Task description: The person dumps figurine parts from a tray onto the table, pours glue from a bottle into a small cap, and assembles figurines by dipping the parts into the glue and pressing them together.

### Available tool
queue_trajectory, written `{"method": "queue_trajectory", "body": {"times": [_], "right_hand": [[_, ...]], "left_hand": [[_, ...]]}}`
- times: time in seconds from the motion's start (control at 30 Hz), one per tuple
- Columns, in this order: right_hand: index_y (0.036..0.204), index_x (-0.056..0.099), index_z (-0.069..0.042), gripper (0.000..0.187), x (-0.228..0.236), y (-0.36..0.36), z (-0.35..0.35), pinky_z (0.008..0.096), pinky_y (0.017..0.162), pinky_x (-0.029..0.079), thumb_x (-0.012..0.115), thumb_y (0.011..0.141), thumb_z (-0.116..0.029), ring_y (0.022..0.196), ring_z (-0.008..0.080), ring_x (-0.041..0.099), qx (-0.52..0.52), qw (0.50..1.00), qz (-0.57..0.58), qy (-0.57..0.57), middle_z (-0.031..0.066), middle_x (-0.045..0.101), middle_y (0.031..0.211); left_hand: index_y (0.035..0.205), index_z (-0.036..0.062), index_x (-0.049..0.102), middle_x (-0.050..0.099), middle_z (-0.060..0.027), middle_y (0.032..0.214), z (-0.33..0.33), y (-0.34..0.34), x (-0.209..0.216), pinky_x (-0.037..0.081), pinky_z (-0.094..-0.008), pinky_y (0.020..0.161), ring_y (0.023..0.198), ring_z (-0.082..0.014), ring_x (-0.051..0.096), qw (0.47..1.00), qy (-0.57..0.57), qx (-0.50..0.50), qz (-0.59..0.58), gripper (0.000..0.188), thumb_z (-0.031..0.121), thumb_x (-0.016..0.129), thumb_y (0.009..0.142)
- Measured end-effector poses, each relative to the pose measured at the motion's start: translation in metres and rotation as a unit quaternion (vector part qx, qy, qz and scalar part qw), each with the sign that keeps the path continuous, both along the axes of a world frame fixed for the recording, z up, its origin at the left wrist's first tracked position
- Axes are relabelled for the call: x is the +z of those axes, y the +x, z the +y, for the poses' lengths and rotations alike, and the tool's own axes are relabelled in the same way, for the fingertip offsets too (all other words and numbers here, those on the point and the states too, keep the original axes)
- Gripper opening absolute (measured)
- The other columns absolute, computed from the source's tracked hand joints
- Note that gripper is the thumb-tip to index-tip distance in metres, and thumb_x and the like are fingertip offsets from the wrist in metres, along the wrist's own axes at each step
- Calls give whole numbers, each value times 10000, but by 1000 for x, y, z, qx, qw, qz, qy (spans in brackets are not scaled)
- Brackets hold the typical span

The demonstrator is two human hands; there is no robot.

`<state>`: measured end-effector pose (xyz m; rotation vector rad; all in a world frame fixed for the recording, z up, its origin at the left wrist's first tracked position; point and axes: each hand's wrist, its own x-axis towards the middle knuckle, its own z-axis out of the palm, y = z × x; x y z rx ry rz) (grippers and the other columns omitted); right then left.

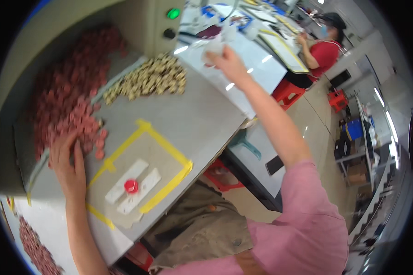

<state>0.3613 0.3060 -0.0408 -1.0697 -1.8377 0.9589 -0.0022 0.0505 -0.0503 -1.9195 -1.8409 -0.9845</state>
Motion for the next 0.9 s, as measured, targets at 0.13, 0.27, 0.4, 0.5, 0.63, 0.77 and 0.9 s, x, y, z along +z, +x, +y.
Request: {"method": "queue_trajectory", "body": {"times": [0.13, 0.27, 0.4, 0.5, 0.63, 0.77, 0.9], "right_hand": [[1196, 527, 3, 404, 12, -21, -94, 275, 870, 446, 603, 914, -277, 991, 123, 592, 86, 996, -24, 13, 68, 640, 1101], [1178, 534, -15, 414, 23, -34, -176, 265, 859, 439, 658, 858, -246, 977, 114, 568, 143, 985, -89, -41, 43, 622, 1058], [1108, 560, -30, 432, 21, -52, -210, 266, 786, 447, 730, 764, -229, 886, 114, 559, 223, 958, -178, -20, 7, 588, 928], [971, 613, -36, 350, 14, -69, -219, 295, 678, 469, 778, 740, -240, 758, 187, 592, 273, 940, -193, 66, 65, 602, 837], [898, 617, -29, 380, 11, -83, -224, 330, 639, 450, 800, 681, -281, 724, 251, 576, 329, 893, -247, 182, 94, 582, 786], [871, 616, -33, 392, 8, -89, -225, 353, 626, 445, 812, 664, -302, 702, 271, 563, 340, 861, -281, 253, 100, 573, 757], [861, 611, -34, 392, 9, -89, -227, 361, 624, 438, 812, 665, -308, 688, 278, 550, 341, 857, -295, 251, 106, 570, 761]], "left_hand": [[1042, 46, 647, 639, -109, 1030, -24, -8, -19, 411, -380, 902, 996, -289, 577, 1000, 17, -15, -14, 194, 45, 603, 853], [1040, 101, 660, 646, -67, 1020, -28, -15, -24, 376, -380, 931, 1013, -258, 571, 998, 58, -15, 3, 202, 98, 614, 843], [1049, 122, 661, 647, -47, 1011, -26, -18, -31, 364, -379, 946, 1019, -239, 567, 996, 88, -18, 16, 214, 112, 605, 842], [1064, 124, 666, 648, -58, 1029, -29, -18, -36, 363, -379, 954, 1042, -242, 563, 997, 76, -14, 11, 222, 107, 611, 849], [1082, 123, 670, 649, -65, 1049, -38, -12, -25, 369, -373, 955, 1061, -248, 559, 998, 55, -14, 16, 235, 104, 622, 853], [1079, 123, 670, 646, -65, 1058, -39, -13, -28, 368, -371, 956, 1062, -248, 557, 998, 60, -11, 27, 238, 97, 620, 848], [996, 85, 644, 626, -95, 939, -40, -11, -23, 349, -446, 998, 983, -282, 568, 995, 82, -38, -35, 187, 79, 622, 810]]}}
